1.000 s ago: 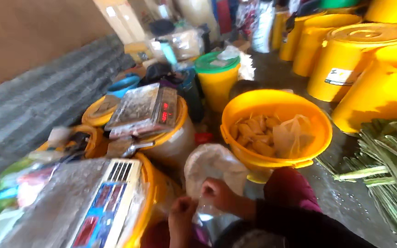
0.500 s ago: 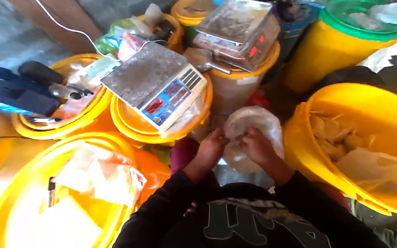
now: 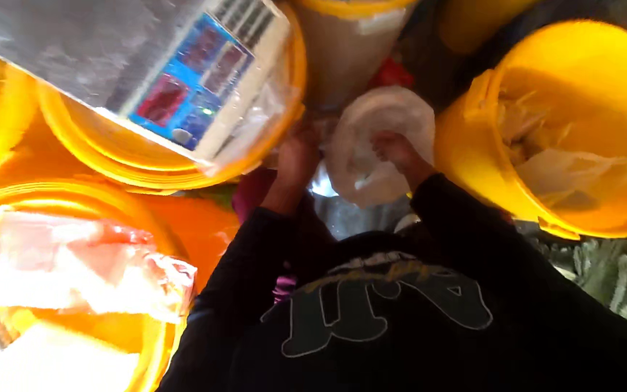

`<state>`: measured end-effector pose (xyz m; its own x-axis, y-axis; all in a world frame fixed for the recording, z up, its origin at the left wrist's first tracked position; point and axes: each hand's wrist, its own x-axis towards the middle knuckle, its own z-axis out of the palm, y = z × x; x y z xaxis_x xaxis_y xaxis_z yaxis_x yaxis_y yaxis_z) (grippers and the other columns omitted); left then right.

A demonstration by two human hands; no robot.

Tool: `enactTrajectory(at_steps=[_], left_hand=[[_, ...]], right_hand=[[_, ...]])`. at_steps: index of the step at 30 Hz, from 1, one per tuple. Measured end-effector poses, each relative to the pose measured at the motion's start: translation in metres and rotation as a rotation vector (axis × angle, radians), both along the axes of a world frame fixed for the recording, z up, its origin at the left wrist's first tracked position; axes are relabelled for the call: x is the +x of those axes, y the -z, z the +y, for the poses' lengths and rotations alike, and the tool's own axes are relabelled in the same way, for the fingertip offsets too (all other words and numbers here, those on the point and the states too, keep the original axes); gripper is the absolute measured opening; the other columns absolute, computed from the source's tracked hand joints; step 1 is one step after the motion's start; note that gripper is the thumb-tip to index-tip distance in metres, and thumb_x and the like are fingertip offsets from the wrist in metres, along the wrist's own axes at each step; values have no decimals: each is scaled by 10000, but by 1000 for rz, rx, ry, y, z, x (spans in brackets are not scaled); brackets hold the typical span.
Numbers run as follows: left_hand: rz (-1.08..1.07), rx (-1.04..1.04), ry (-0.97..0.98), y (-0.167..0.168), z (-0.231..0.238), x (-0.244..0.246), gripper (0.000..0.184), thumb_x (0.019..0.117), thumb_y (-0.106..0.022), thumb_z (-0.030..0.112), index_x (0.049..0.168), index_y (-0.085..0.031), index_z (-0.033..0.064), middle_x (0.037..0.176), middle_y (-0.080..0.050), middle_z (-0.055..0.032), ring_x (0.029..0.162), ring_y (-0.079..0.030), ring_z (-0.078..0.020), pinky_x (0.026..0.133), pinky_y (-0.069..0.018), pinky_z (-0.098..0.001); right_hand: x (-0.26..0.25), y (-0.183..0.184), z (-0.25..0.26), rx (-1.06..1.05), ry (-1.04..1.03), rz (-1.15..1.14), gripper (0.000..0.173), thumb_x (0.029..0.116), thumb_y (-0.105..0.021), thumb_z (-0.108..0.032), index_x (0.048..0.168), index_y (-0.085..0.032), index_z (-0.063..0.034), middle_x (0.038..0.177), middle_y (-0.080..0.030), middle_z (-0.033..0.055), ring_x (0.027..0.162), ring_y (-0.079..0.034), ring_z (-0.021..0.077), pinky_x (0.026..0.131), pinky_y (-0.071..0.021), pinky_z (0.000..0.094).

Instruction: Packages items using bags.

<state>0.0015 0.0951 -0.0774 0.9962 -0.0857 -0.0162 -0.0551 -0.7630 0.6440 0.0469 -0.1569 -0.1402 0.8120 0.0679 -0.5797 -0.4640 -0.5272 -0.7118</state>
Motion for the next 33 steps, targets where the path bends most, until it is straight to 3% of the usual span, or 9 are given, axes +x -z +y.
enactTrajectory(at_steps=[3, 6, 9, 17, 21, 24, 29, 31, 33], left_hand=[[-59, -34, -4, 6, -22, 38, 310, 1009, -530, 37, 1270, -684, -27, 1334, -617, -250, 1207, -634, -359, 1032, -514, -468], [-140, -92, -21, 30, -37, 65, 332, 1015, -510, 21, 1304, -664, -34, 1336, -609, -251, 1204, -631, -324, 1032, -512, -385], [-44, -76, -26, 31, -44, 88, 355, 1009, -506, 21, 1333, -633, -50, 1381, -569, -266, 1230, -607, -320, 1040, -500, -372], [-100, -5, -69, 49, -44, 125, 389, 996, -504, 14, 1363, -634, 0, 1294, -603, -233, 1015, -624, -175, 820, -508, -223], [-103, -29, -91, 55, -41, 122, 358, 1006, -539, 46, 1347, -646, 16, 1258, -582, -199, 862, -597, -77, 695, -491, -157], [-62, -44, -96, 55, -41, 118, 374, 1014, -542, 51, 1379, -620, 24, 1264, -563, -181, 843, -587, -60, 685, -490, -149], [-102, -44, -93, 59, -37, 119, 355, 1014, -565, 73, 1358, -640, 33, 1246, -574, -175, 855, -580, -65, 688, -486, -161], [-113, -68, -96, 61, -37, 120, 356, 1008, -562, 67, 1353, -641, 27, 1237, -568, -165, 848, -574, -60, 687, -486, -154], [-127, -82, -91, 61, -36, 119, 360, 1003, -562, 60, 1352, -638, 17, 1233, -568, -166, 836, -573, -50, 676, -486, -149]], right_hand=[[-5, 56, -22, -130, 25, 142, 398, 1101, -475, -248, 1375, -573, 24, 1296, -626, 252, 1117, -636, 363, 969, -504, 526], [-13, 108, -32, -292, -258, 159, 351, 1089, -481, -158, 1298, -613, 91, 1326, -605, 311, 1258, -575, 458, 1069, -433, 625], [-1, 137, -23, -400, -489, 169, 317, 1055, -503, -103, 1275, -646, 77, 1341, -610, 301, 1302, -552, 464, 1102, -405, 626], [47, 224, 10, -473, -235, 499, 495, 993, -617, -138, 1381, -498, 145, 1471, -477, 323, 1375, -475, 462, 1105, -410, 609], [39, 259, 12, -527, -150, 496, 536, 1019, -571, -120, 1468, -419, 130, 1545, -390, 332, 1476, -329, 472, 1213, -256, 587], [30, 278, 3, -536, -179, 420, 523, 1038, -526, -102, 1471, -396, 160, 1575, -344, 337, 1510, -270, 461, 1226, -172, 625], [39, 257, 1, -469, -108, 260, 600, 907, -704, -106, 1434, -487, 81, 1446, -505, 317, 1334, -491, 493, 1086, -404, 646], [50, 236, 1, -477, -187, 202, 487, 978, -576, -47, 1457, -510, 10, 1447, -493, 320, 1295, -511, 516, 1012, -442, 680], [59, 215, -4, -474, -260, 177, 438, 1051, -437, -45, 1486, -494, -41, 1493, -470, 288, 1312, -537, 469, 1017, -487, 614]])
